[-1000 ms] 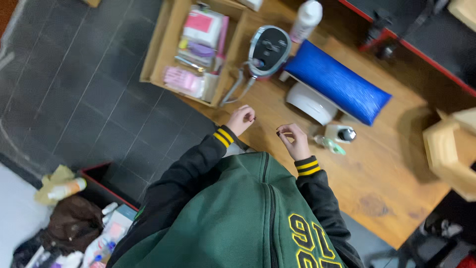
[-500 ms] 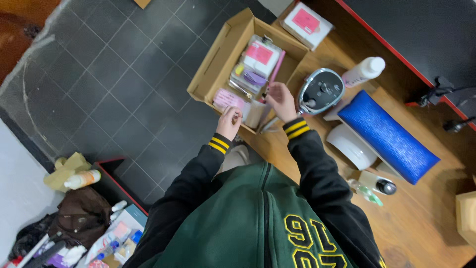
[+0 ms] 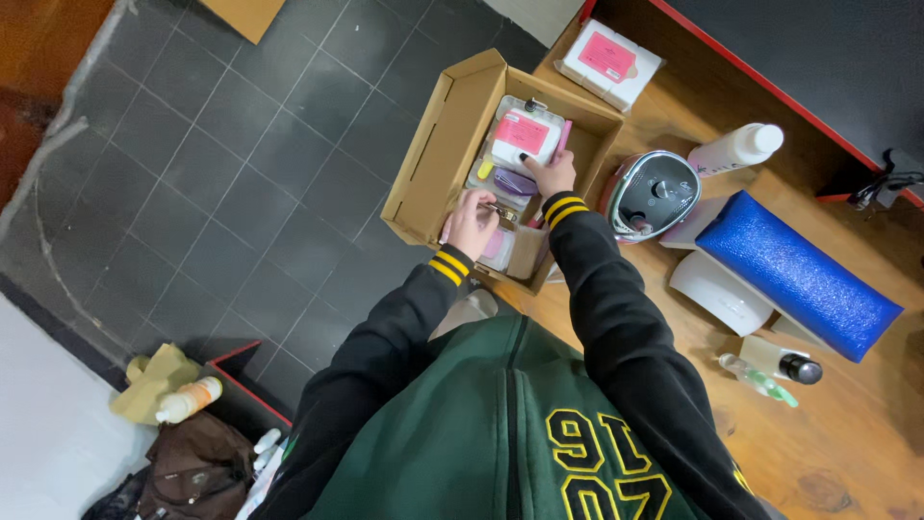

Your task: The person opens a cardboard box and removes various beauty and nail care items, placing them individually onto a wooden table.

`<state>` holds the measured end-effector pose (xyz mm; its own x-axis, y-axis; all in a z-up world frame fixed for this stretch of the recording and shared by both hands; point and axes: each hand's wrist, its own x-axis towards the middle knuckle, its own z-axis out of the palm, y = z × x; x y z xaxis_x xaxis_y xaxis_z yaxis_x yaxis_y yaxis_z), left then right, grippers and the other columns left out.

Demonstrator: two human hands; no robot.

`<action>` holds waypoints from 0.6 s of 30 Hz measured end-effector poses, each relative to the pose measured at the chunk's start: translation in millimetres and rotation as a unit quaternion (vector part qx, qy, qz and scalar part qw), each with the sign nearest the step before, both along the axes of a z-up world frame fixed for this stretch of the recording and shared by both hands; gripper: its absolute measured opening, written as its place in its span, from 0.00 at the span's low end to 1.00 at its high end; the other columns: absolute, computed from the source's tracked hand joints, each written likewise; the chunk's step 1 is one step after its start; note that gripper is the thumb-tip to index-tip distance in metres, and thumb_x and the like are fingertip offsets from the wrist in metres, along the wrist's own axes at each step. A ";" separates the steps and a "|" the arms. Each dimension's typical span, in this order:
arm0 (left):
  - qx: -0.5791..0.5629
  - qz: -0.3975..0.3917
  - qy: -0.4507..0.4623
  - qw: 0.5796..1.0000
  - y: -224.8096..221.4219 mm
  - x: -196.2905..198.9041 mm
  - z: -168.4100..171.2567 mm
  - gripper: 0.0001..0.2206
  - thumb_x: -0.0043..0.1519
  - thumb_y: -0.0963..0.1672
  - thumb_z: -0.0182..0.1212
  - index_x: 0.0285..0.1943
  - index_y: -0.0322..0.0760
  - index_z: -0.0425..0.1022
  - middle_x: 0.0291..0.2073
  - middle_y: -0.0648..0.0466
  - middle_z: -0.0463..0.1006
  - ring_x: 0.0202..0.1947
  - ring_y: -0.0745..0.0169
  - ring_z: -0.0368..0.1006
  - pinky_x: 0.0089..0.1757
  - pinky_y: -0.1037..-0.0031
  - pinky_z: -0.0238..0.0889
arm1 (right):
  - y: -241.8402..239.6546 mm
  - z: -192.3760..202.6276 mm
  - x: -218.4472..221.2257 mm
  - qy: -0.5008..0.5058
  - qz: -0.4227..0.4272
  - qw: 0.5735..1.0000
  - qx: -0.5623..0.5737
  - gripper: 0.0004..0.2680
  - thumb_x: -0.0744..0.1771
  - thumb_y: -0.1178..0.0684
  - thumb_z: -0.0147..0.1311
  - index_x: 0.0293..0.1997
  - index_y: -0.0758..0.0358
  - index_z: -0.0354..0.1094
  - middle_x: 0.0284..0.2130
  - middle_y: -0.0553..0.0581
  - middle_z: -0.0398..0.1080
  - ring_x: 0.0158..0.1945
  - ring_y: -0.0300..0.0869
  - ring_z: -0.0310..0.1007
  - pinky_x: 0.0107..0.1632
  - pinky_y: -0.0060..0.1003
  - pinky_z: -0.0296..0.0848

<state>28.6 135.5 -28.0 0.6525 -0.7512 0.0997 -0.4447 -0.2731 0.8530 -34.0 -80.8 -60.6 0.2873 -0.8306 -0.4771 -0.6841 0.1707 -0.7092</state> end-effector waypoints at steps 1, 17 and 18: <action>0.000 -0.004 0.001 1.000 -5.6 5.7 9.1 0.14 0.57 0.41 0.64 0.50 0.48 0.68 0.45 0.59 0.70 0.52 0.58 0.74 0.52 0.67 0.70 | -7.8 -25.1 0.5 0.001 -0.004 1.000 0.000 0.30 0.59 0.38 0.74 0.61 0.58 0.59 0.54 0.66 0.72 0.61 0.55 0.72 0.63 0.50 0.72; -0.079 0.004 0.375 0.924 -52.3 24.2 98.3 0.42 0.63 0.49 0.71 0.80 0.40 0.44 0.72 0.30 0.51 0.70 0.33 0.59 0.67 0.57 0.58 | 64.9 121.4 -40.8 -0.328 -0.092 0.915 0.215 0.23 0.66 0.46 0.68 0.57 0.75 0.60 0.42 0.63 0.70 0.38 0.45 0.80 0.36 0.29 0.76; -0.095 0.005 0.414 0.905 -54.8 22.1 110.4 0.42 0.62 0.46 0.72 0.80 0.42 0.44 0.73 0.30 0.51 0.70 0.32 0.58 0.68 0.54 0.57 | 74.9 136.2 -42.2 -0.352 -0.089 0.908 0.209 0.20 0.67 0.50 0.66 0.56 0.75 0.60 0.42 0.61 0.67 0.40 0.47 0.79 0.38 0.30 0.76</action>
